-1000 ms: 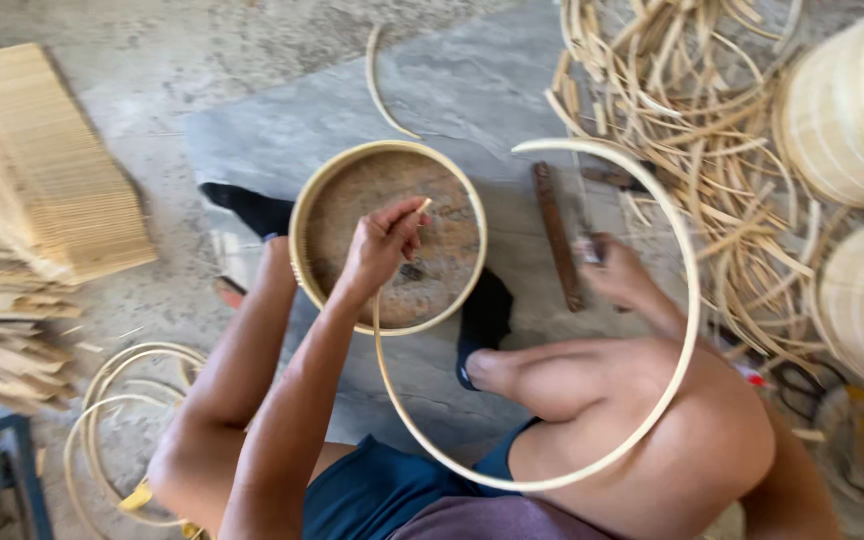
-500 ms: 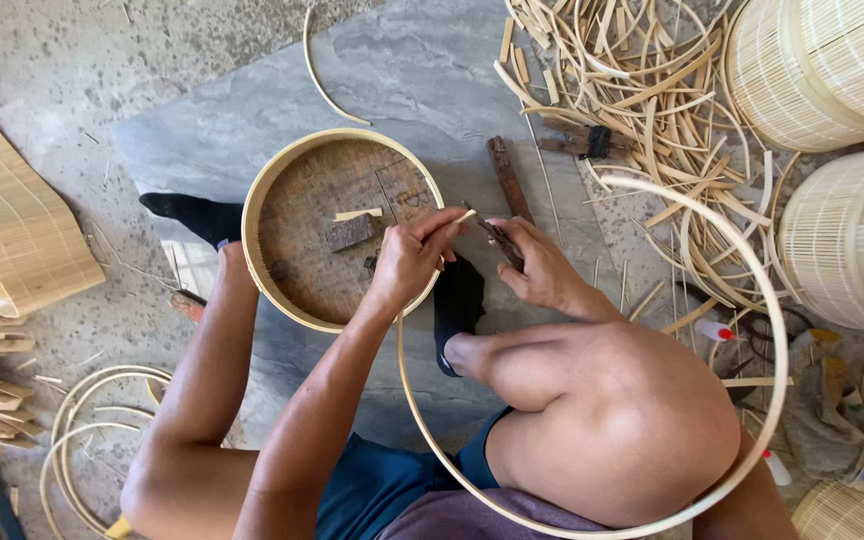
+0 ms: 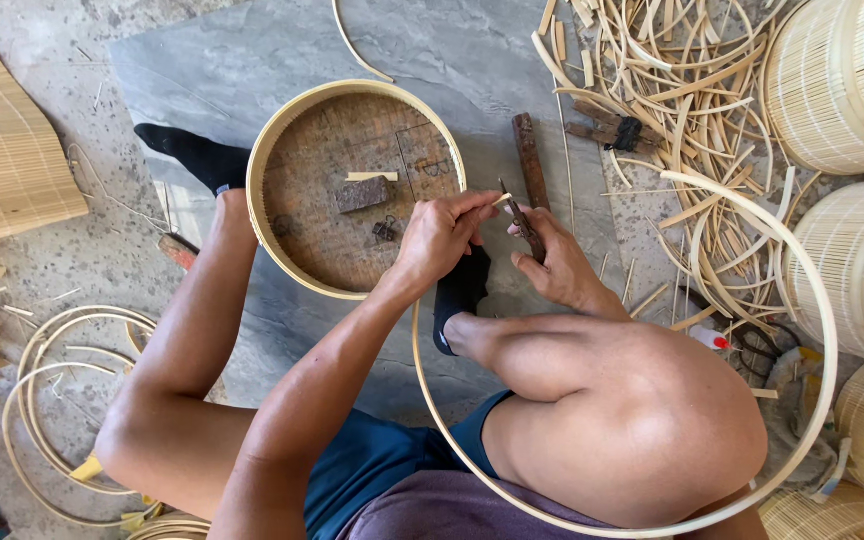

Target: The person sits on the floor and weaves a bamboo basket by hand. They attach a bamboo ring to the basket rim, tuck and press the ends, and use a wooden mallet to secure the ring. The person then lifts and rotates the basket to inspect the finished rim.

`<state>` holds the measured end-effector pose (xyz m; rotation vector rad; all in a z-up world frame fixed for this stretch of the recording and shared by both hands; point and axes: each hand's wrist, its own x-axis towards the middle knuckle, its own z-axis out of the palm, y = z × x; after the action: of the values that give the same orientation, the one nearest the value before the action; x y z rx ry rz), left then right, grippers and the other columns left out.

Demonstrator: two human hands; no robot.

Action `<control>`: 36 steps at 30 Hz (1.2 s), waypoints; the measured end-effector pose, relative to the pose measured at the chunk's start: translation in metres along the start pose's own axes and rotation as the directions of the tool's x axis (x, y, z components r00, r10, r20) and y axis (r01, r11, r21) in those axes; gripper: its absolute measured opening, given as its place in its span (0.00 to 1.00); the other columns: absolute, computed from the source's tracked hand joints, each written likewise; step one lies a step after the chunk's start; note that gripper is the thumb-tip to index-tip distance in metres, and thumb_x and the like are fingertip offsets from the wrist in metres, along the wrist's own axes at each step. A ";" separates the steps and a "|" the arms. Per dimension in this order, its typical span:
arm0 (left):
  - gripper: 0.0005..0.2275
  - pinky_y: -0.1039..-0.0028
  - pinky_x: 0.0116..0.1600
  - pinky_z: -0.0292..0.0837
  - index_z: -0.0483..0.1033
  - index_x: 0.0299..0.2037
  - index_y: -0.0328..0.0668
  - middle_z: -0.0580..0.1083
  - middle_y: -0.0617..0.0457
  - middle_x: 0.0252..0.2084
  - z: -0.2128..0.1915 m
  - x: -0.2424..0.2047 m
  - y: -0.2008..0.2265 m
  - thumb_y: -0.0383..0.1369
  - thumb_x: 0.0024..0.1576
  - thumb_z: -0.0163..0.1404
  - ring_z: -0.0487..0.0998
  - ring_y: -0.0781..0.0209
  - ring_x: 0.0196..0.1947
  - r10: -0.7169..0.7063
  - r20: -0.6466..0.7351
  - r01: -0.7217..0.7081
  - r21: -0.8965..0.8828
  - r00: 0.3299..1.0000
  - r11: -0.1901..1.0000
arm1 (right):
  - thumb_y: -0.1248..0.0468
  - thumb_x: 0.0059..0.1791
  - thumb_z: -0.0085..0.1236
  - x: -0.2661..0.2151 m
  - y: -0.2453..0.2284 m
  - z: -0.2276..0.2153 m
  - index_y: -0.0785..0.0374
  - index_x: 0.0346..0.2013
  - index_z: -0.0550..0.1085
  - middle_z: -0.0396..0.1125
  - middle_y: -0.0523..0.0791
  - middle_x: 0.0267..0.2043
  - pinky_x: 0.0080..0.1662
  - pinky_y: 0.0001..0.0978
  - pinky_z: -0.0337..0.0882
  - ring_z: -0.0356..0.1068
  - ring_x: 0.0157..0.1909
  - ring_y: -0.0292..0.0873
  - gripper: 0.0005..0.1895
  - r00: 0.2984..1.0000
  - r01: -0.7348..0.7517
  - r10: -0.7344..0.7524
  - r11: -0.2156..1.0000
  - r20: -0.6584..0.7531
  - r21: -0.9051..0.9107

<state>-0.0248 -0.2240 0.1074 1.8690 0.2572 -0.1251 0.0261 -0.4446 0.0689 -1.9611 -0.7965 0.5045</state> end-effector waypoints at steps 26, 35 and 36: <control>0.11 0.81 0.28 0.74 0.81 0.54 0.41 0.84 0.55 0.40 0.002 -0.021 0.011 0.31 0.63 0.52 0.76 0.74 0.25 0.040 0.076 -0.019 -0.251 0.996 0.968 | 0.48 0.53 0.61 -0.040 0.103 -0.036 0.67 0.53 0.72 0.72 0.50 0.37 0.42 0.33 0.70 0.72 0.37 0.42 0.26 0.888 -0.459 0.457 0.887 -0.047 -0.049; 0.11 0.80 0.30 0.78 0.79 0.56 0.45 0.83 0.53 0.43 -0.130 -0.046 0.059 0.27 0.65 0.52 0.79 0.72 0.27 0.214 -0.195 -0.215 0.013 0.957 0.976 | 0.39 0.56 0.36 0.068 -0.115 -0.203 0.64 0.68 0.61 0.68 0.56 0.61 0.45 0.43 0.80 0.75 0.54 0.52 0.37 0.892 -0.380 0.051 0.623 0.450 0.683; 0.12 0.77 0.32 0.78 0.79 0.58 0.45 0.83 0.52 0.44 -0.147 -0.047 0.062 0.26 0.66 0.51 0.79 0.69 0.28 0.276 -0.209 -0.255 0.121 0.938 0.959 | 0.44 0.56 0.42 0.084 -0.136 -0.191 0.65 0.66 0.65 0.70 0.55 0.57 0.39 0.39 0.74 0.73 0.47 0.48 0.32 0.915 -0.317 0.099 0.777 0.392 0.544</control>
<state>-0.0622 -0.1074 0.2201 1.9924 0.1522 0.2658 0.1610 -0.4529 0.2784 -1.3764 -0.5255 1.1183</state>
